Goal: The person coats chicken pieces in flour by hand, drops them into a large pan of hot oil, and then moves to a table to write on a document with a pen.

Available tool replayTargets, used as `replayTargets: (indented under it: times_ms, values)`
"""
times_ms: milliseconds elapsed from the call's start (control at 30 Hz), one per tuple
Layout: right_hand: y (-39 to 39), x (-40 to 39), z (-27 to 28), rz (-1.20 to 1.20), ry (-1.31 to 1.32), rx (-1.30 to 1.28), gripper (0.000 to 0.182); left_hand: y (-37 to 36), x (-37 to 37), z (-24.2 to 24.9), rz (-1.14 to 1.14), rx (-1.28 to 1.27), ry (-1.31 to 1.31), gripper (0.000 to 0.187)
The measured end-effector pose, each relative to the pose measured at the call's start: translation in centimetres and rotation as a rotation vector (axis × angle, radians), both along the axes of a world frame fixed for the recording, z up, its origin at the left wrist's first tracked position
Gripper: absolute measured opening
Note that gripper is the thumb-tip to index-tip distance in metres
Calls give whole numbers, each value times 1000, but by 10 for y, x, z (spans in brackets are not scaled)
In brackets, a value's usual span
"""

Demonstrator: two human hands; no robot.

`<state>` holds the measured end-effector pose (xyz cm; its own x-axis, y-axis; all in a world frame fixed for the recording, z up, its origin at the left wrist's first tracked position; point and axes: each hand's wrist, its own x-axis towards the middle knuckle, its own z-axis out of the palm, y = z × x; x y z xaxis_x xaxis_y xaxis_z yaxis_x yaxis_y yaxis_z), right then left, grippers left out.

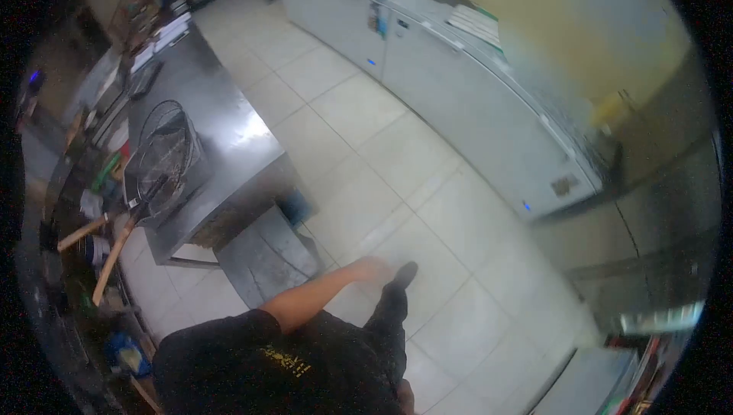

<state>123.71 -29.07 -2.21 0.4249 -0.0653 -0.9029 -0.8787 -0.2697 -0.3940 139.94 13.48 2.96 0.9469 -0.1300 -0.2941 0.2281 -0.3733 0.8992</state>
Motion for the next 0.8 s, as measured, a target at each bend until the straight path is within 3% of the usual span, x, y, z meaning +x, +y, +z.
replayTargets:
  times_ms: [100, 167, 200, 233, 267, 300, 333, 367, 400, 433, 533, 633, 733, 800]
  values:
    - [-59, 115, -78, 96, 81, 124, 28, 60, 22, -62, 59, 347, -102, 33]
    - [-108, 205, -153, 75, 206, 306, 27, 98, 10, -76, 387, 284, 458, 45]
    - [-77, 272, -153, 470, 126, -20, 26, 122, -10, -90, 401, 365, 579, 51]
    - [-29, 341, -63, 912, -162, 88, 28, 142, -47, -146, 360, 402, 545, 51]
    - [21, 393, -9, 785, -170, 47, 28, 141, -73, -145, 600, 386, 442, 50]
    - [29, 465, -41, 605, 102, 126, 31, 149, -63, -47, 488, 358, 701, 48]
    - [54, 530, -31, 534, 166, 200, 33, 149, -96, -114, 625, 313, 681, 46]
    - [90, 589, -20, 459, 233, 271, 37, 154, -111, -115, 331, 459, 715, 42]
    - [129, 649, -8, 687, 138, 207, 43, 137, -124, -100, 589, 473, 664, 38]
    - [172, 699, 1, 907, 31, 148, 50, 127, -150, -146, 786, 424, 773, 36]
    - [285, 833, 0, 1966, -714, -134, 49, 127, -139, -111, 845, 43, 1113, 43]
    - [439, 857, 41, 805, -510, -5, 61, 168, -72, -106, 914, -188, 1148, 50]
    - [558, 838, 65, 880, -331, -9, 83, 251, 24, -108, 1016, -370, 1010, 57]
    - [653, 783, 122, 961, -174, -207, 62, 337, 106, -91, 1209, -617, 845, 62]
